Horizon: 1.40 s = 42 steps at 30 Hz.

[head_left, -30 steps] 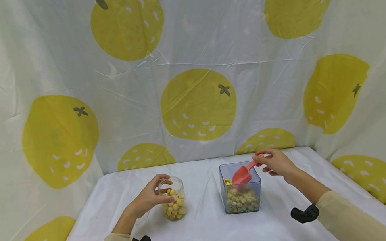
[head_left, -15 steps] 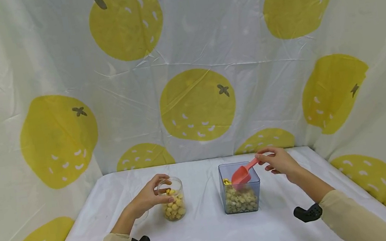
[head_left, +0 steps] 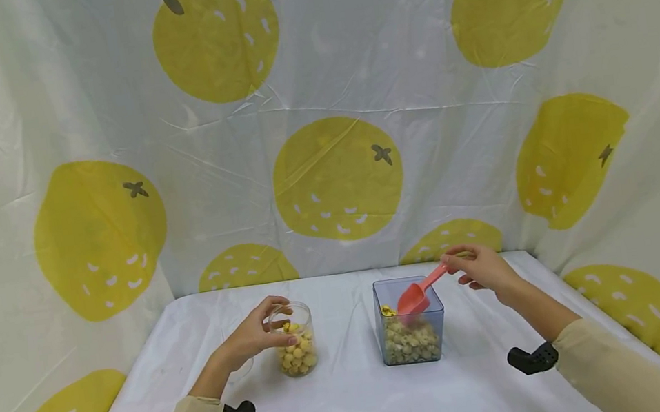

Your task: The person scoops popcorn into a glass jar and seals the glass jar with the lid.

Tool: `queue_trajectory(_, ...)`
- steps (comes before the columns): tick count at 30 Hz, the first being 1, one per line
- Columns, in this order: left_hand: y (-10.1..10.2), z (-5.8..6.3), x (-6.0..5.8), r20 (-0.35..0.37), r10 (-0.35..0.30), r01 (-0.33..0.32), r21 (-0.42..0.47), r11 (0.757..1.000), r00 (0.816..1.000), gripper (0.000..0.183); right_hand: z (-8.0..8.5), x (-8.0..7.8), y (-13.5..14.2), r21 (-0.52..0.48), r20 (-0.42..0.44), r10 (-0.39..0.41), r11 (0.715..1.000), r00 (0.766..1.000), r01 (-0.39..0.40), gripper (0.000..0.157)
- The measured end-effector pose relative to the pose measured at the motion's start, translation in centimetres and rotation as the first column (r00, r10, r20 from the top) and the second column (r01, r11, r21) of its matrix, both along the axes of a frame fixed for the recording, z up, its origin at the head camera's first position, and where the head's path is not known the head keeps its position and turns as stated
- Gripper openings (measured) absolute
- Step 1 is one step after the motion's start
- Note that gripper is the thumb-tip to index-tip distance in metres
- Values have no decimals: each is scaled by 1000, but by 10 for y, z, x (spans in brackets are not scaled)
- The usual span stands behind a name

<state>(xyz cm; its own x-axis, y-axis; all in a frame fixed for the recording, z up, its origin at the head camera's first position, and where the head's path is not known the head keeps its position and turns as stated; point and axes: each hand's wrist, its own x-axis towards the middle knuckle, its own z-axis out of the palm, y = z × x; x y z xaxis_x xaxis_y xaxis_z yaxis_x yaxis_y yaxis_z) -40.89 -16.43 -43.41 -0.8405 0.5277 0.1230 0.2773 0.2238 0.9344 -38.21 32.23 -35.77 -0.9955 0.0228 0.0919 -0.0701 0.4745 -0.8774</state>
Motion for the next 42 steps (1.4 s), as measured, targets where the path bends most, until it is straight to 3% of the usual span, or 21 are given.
queue_trajectory(10, -4, 2, 1, -17, -8, 8, -14, 1000, 1000, 81, 10, 0, -2, 27, 0, -24, 999, 1000, 24, 61)
queue_trajectory(18, -9, 8, 1, -54, 74, -77, -58, 995, 996, 83, 24, 0, -7, 10, -40, -5, 1000, 999, 6, 55)
queue_trajectory(24, -12, 9, 0, -43, 88, -91, -67, 994, 995, 82, 33, -2, -15, 16, -51, 14, 1000, 999, -13, 55)
queue_trajectory(31, -18, 12, 2, -67, 61, -64, -35, 997, 996, 83, 37, -8, -37, 24, -73, 61, 998, 995, -60, 55)
queue_trajectory(42, -26, 12, 4, -72, 82, -84, -29, 996, 994, 82, 31, -21, -85, 29, -77, 161, 987, 984, -159, 47)
